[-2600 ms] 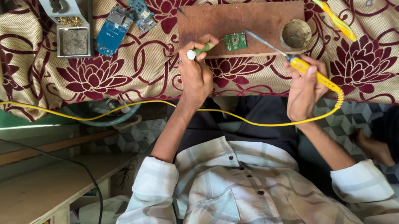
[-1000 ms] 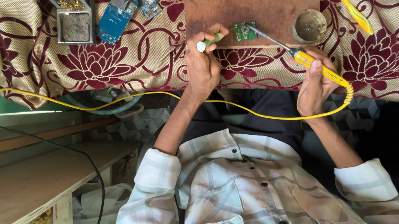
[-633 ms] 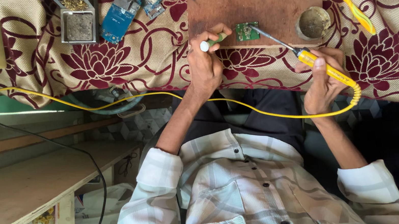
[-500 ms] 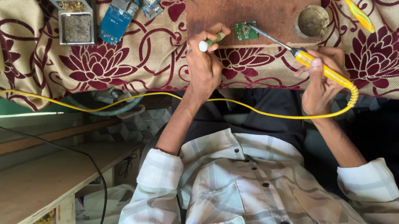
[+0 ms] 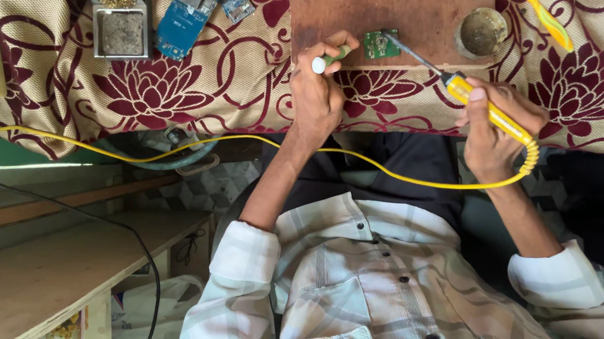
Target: The person solders a small green circuit board using a yellow soldering iron and a green-handled tool to hold the board steady. They repeatedly apply solder to various points on the board while seated at a cluttered workbench.
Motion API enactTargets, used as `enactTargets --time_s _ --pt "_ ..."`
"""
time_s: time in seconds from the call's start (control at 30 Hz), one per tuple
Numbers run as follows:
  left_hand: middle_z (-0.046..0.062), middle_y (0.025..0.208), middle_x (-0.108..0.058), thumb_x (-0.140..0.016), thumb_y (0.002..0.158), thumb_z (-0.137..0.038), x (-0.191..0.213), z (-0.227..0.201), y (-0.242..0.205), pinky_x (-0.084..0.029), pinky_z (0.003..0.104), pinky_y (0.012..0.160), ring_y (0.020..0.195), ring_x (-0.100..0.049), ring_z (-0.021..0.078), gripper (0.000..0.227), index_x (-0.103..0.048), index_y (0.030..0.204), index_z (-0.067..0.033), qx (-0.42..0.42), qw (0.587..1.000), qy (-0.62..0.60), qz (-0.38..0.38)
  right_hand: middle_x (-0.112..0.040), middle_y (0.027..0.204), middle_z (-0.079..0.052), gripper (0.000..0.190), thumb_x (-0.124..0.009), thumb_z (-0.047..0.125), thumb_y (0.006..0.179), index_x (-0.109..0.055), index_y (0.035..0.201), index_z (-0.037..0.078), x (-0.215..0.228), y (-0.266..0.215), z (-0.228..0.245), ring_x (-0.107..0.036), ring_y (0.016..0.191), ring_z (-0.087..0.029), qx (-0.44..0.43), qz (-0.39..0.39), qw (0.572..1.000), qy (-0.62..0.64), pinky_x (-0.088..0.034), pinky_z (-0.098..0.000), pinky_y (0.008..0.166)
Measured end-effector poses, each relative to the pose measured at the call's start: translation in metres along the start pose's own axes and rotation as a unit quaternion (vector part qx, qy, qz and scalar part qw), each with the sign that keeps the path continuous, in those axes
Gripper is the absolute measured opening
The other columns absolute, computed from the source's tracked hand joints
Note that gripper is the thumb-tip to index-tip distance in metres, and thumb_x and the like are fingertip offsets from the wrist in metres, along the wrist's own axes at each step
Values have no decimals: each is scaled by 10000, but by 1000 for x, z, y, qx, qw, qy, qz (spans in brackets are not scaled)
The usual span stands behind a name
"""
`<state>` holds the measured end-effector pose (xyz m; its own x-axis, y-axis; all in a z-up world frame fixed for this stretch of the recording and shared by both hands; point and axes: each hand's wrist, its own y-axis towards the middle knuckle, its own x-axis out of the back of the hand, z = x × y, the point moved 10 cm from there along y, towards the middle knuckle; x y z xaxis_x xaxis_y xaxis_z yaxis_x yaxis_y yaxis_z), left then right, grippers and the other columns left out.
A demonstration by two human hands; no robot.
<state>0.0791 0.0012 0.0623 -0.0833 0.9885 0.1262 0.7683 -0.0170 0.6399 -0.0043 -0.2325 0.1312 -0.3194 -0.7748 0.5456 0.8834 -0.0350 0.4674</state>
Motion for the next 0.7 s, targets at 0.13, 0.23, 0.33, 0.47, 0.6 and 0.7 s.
enactTargets --time_s 0.13,0.23,0.33,0.47,0.6,0.7 --pt "216 1189 -690 -375 827 282 -1 5 -1 -594 340 941 1069 -733 305 501 -371 1213 -38 20 1000 -21 0 -713 918 -168 246 -580 103 1165 -695 1219 -108 3 7 9 -702 687 -181 14 14 1000 -12 -562 -266 632" --pt "217 1198 -692 -375 833 283 0 8 -5 -599 339 943 1081 -736 301 497 -366 1214 -36 33 999 -21 4 -710 853 -153 236 -583 94 1164 -701 1209 -105 2 12 20 -701 681 -183 22 31 999 -22 -542 -272 643" --pt "208 1205 -690 -388 850 280 -2 6 -3 -595 347 958 1086 -737 295 488 -363 1214 -45 16 1000 -12 1 -701 824 -137 230 -582 90 1163 -709 1178 -101 5 20 29 -706 705 -189 24 44 998 -45 -540 -275 662" --pt "201 1204 -688 -411 855 274 -1 5 -3 -588 357 958 1061 -731 299 484 -367 1221 -39 10 1000 -3 0 -736 946 -166 220 -594 92 1175 -710 1199 -92 5 24 46 -724 794 -209 70 53 992 -92 -552 -288 728" --pt "196 1211 -688 -413 868 274 -1 5 -5 -594 348 949 1060 -737 302 477 -367 1222 -43 15 1000 -12 5 -735 957 -170 205 -602 70 1176 -717 1226 -92 4 24 53 -727 792 -214 76 55 990 -101 -548 -283 736" --pt "208 1205 -694 -385 799 273 0 9 -2 -578 364 931 1015 -732 298 522 -373 1221 -35 30 999 -13 7 -737 933 -172 218 -601 46 1123 -710 1240 -103 4 26 47 -715 698 -195 26 56 996 -67 -540 -256 653"
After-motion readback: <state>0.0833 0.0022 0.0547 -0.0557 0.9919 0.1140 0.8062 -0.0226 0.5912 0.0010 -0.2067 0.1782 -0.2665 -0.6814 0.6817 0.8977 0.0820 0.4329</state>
